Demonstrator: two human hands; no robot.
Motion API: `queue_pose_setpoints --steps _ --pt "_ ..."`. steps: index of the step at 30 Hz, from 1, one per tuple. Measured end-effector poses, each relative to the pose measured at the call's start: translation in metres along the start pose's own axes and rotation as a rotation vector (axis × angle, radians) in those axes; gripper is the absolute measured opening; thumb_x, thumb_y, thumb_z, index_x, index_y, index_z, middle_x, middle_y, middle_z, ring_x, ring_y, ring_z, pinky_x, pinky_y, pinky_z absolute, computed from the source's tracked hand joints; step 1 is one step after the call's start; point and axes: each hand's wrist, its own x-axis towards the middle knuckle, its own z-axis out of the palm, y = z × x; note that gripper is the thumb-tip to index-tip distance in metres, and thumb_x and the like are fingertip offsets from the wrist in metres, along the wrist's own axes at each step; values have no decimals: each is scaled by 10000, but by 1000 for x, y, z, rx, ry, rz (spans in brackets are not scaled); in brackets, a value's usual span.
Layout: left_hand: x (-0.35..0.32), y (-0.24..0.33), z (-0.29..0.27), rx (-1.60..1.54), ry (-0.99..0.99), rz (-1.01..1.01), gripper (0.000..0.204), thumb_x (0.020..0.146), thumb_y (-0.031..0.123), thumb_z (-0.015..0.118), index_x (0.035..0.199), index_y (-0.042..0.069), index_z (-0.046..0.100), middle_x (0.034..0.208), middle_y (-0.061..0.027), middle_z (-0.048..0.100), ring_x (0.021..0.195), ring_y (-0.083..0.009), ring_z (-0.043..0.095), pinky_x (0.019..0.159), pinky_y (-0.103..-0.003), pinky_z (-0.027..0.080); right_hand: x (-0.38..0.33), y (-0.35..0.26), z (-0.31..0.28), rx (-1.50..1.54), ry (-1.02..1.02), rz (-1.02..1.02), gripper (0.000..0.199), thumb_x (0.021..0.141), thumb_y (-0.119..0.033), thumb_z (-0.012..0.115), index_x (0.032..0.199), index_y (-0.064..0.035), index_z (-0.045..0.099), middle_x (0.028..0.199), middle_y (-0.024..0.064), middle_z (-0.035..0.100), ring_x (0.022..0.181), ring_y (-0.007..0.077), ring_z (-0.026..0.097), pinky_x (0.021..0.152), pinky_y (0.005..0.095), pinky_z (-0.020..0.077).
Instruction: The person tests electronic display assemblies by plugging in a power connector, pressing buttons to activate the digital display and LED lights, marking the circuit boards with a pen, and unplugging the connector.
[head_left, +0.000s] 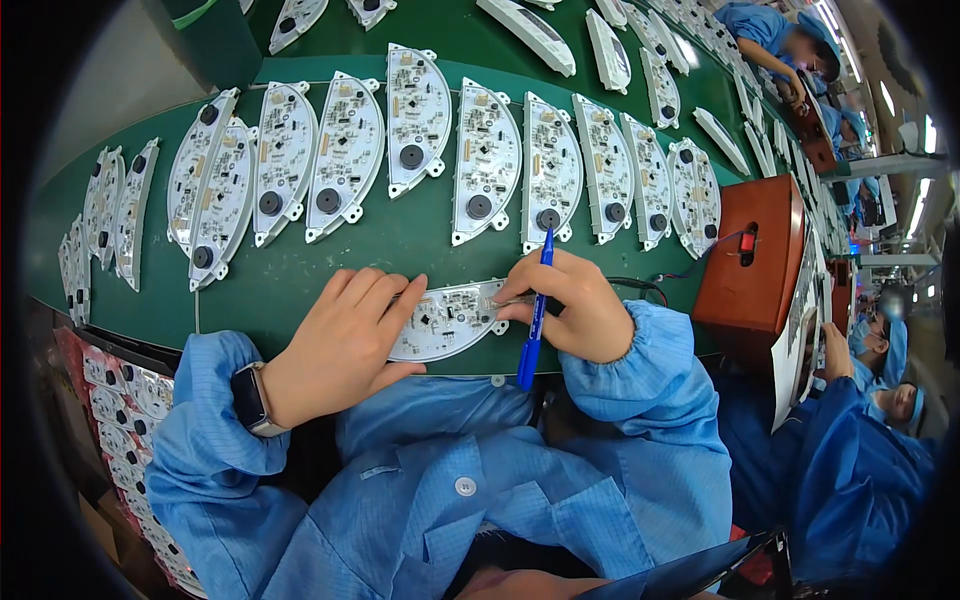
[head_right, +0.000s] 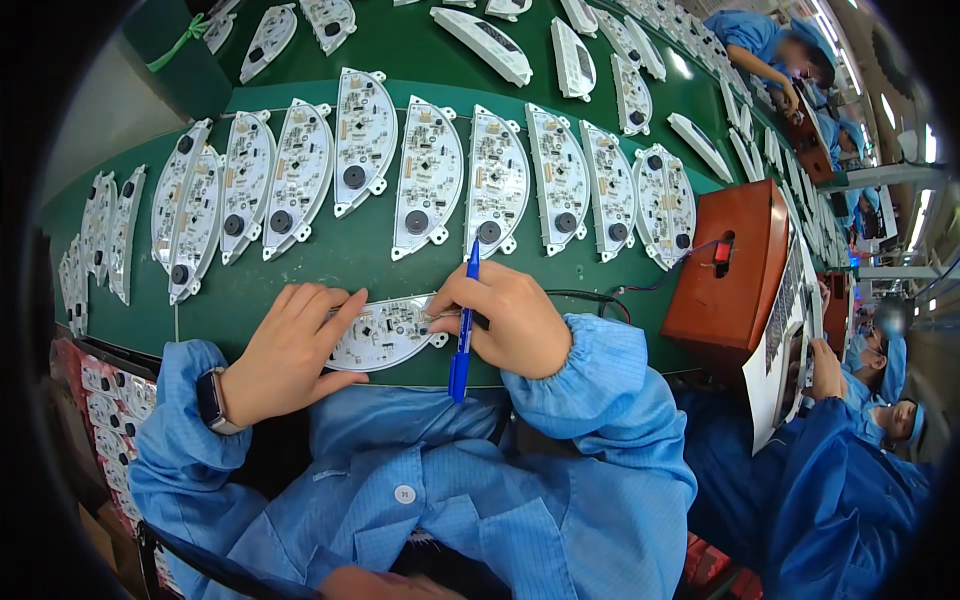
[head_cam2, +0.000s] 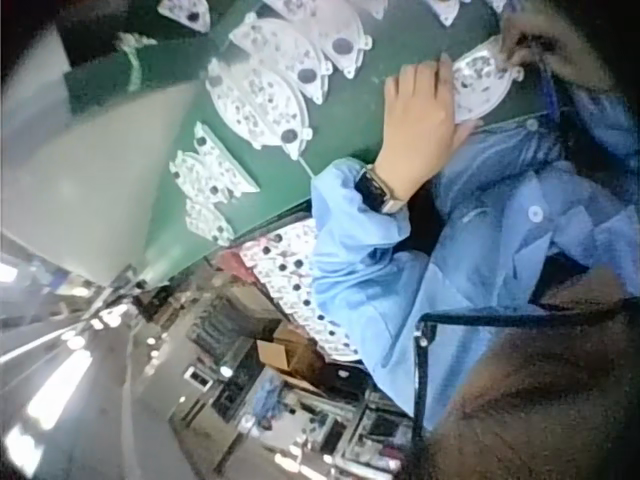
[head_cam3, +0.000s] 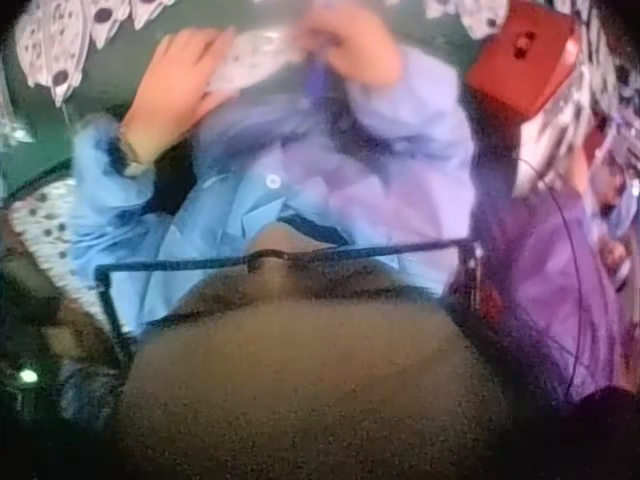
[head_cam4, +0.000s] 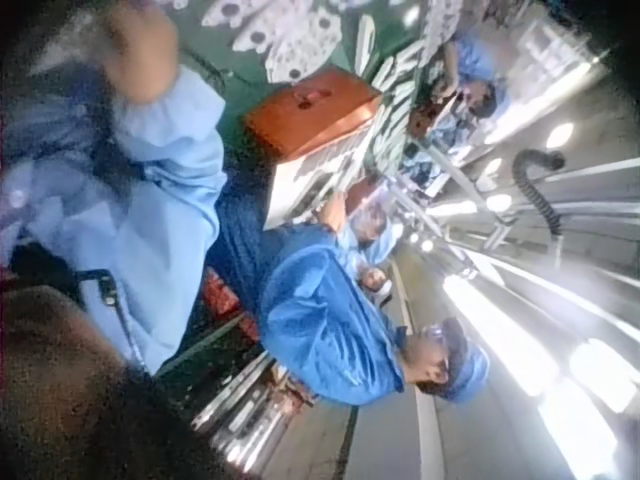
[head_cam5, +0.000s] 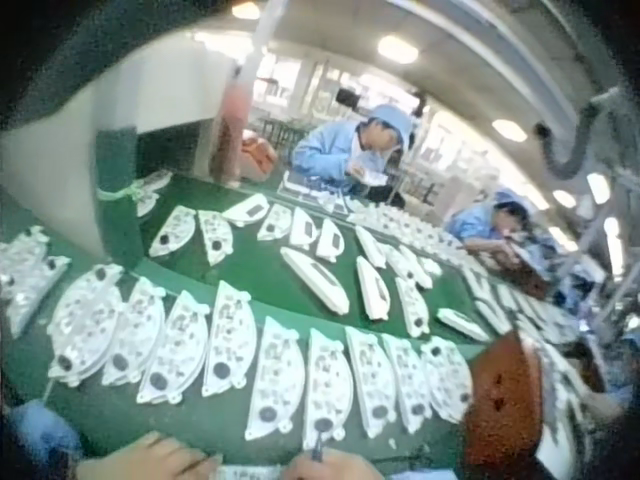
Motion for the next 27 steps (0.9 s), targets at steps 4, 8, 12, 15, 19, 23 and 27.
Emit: queue_pose_setpoints --steps 4,8,12,15,19,23,27 --pt "-2 -3 4 -46 20 -5 788 689 319 787 1303 -59 470 1133 -166 505 1039 -319 486 917 -414 391 7 -2 -3 6 -60 -4 150 761 -5 738 847 -17 615 834 121 619 760 303 626 647 368 496" --pt "-1 -3 3 -42 0 -10 800 679 319 791 1306 -61 469 1140 -163 504 1040 -316 487 919 -415 389 16 -6 -2 -91 -142 7 163 777 -11 719 817 -1 561 803 132 566 718 330 599 619 390 479" --pt "1 0 -5 -41 -26 -32 830 647 300 809 1318 -48 466 1155 -160 496 1042 -312 488 921 -412 388 16 -10 -1 -130 -174 19 169 783 -9 710 827 1 547 818 137 547 702 335 584 614 402 466" --pt "0 0 -12 -33 -151 -94 844 632 286 816 1329 -32 463 1174 -157 488 1046 -308 490 919 -399 398 15 -5 1 -153 -160 -5 178 789 -9 706 821 2 531 833 134 539 694 333 579 610 403 456" --pt "-1 -13 -10 -27 -133 -48 828 664 302 802 1340 -24 452 1162 -154 507 1035 -313 493 908 -385 420 17 6 -6 -6 -148 -77 172 794 -49 726 869 -3 579 837 141 588 724 328 609 639 379 477" --pt "-1 -26 -11 -537 46 -115 511 831 249 705 1227 -32 546 1012 -154 598 906 -251 579 816 -343 472 13 12 -18 -6 18 -142 484 747 -288 800 1095 2 632 903 148 672 787 286 671 679 331 510" --pt "3 -33 1 -1086 179 -432 291 989 232 522 1112 -13 621 894 -71 658 790 -88 600 700 -254 487 16 3 -22 -66 38 -198 637 671 -321 840 1154 17 598 963 173 675 815 317 676 699 365 532"
